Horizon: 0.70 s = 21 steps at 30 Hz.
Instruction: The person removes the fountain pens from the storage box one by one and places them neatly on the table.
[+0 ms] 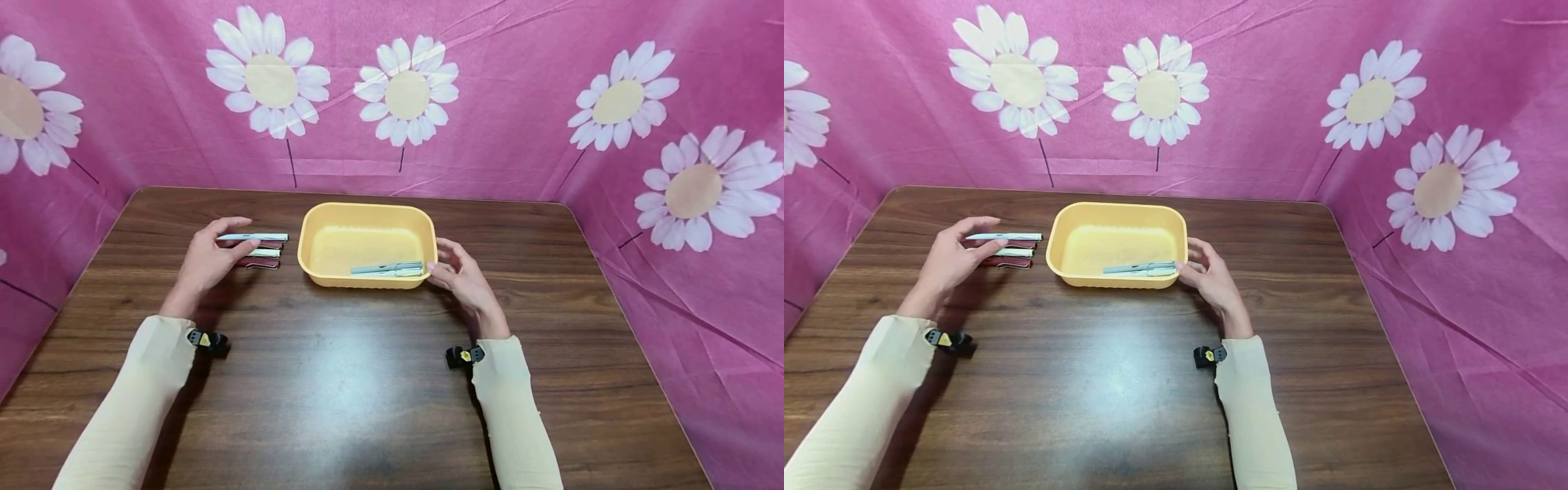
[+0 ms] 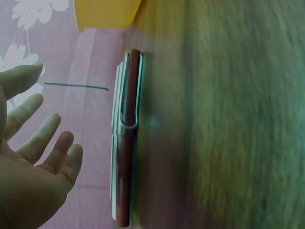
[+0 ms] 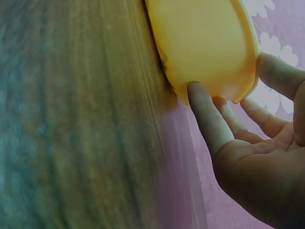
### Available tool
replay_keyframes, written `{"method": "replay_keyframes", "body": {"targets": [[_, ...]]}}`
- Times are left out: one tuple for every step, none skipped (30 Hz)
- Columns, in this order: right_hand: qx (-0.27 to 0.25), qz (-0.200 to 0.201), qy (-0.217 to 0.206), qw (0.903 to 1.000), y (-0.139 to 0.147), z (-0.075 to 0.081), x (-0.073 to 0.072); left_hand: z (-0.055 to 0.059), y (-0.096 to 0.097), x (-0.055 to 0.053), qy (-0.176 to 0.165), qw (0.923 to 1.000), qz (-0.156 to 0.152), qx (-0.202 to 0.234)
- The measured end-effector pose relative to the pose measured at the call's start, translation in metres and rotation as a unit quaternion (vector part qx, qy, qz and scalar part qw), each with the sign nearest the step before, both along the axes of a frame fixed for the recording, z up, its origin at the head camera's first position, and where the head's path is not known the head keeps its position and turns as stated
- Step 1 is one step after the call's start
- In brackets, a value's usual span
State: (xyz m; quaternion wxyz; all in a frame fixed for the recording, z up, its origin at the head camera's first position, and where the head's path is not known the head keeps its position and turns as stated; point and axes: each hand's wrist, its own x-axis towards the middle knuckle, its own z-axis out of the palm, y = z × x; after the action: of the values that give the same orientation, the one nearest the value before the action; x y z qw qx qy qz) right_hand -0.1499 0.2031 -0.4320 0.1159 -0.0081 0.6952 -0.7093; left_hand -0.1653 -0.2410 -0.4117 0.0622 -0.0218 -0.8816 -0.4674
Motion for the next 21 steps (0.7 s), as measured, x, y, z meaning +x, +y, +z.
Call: {"method": "replay_keyframes", "body": {"targets": [[0.001,0.0,0.0,1.0,0.0,0.0,0.0,0.001,0.001,0.0,-0.005,0.9999,-0.004,0.009],[0.001,0.0,0.0,1.0,0.0,0.001,0.0,0.001,0.002,0.0,-0.007,0.9998,-0.007,0.018],[0.001,0.0,0.0,1.0,0.0,0.0,0.0,0.002,0.004,0.001,-0.008,0.9994,-0.012,0.031],[0.001,0.0,-0.001,1.0,0.0,0.001,0.0,0.002,0.006,0.001,-0.009,0.9986,-0.018,0.048],[0.001,0.0,0.0,1.0,0.0,0.001,0.0,0.003,0.007,0.001,-0.006,0.9977,-0.026,0.062],[0.001,0.0,0.0,1.0,0.0,0.001,0.0,0.003,0.009,0.001,-0.005,0.9965,-0.034,0.076],[0.001,0.0,-0.001,1.0,0.0,0.001,0.0,0.004,0.011,0.001,-0.006,0.995,-0.042,0.09],[0.0,-0.001,-0.002,1.0,0.0,0.001,0.0,0.005,0.013,0.001,-0.005,0.9936,-0.049,0.101],[0.0,-0.001,-0.002,1.0,0.0,0.001,0.0,0.006,0.014,0.001,-0.005,0.9918,-0.056,0.115],[0.0,-0.001,-0.003,1.0,0.0,0.002,0.0,0.007,0.016,0.001,-0.006,0.9904,-0.06,0.124],[0.0,-0.001,-0.004,1.0,-0.001,0.002,0.0,0.008,0.017,0.002,-0.005,0.9894,-0.065,0.13],[0.0,-0.002,-0.005,1.0,-0.001,0.002,0.001,0.01,0.019,0.002,-0.007,0.9877,-0.068,0.141],[0.0,-0.002,-0.004,1.0,-0.001,0.002,0.001,0.011,0.02,0.002,-0.008,0.986,-0.071,0.151],[0.0,-0.002,-0.004,1.0,-0.001,0.002,0.001,0.012,0.022,0.002,-0.008,0.9839,-0.075,0.162],[0.0,-0.001,-0.004,1.0,-0.001,0.001,0.0,0.013,0.023,0.002,-0.008,0.9816,-0.079,0.173],[0.0,-0.002,-0.003,1.0,-0.001,0.001,0.0,0.014,0.025,0.002,-0.009,0.9792,-0.084,0.184],[0.0,-0.002,-0.003,1.0,-0.001,0.001,0.0,0.015,0.026,0.002,-0.01,0.976,-0.09,0.198],[0.0,-0.001,-0.002,1.0,0.0,0.001,0.0,0.016,0.028,0.002,-0.014,0.9723,-0.095,0.213],[0.0,-0.001,-0.001,1.0,0.0,0.001,0.0,0.016,0.029,0.002,-0.013,0.9687,-0.101,0.226],[-0.001,-0.001,-0.001,1.0,0.0,0.001,0.0,0.017,0.03,0.003,-0.011,0.9649,-0.107,0.24],[0.0,-0.001,-0.001,1.0,0.0,0.001,0.0,0.017,0.032,0.003,-0.011,0.9608,-0.112,0.253]]}}
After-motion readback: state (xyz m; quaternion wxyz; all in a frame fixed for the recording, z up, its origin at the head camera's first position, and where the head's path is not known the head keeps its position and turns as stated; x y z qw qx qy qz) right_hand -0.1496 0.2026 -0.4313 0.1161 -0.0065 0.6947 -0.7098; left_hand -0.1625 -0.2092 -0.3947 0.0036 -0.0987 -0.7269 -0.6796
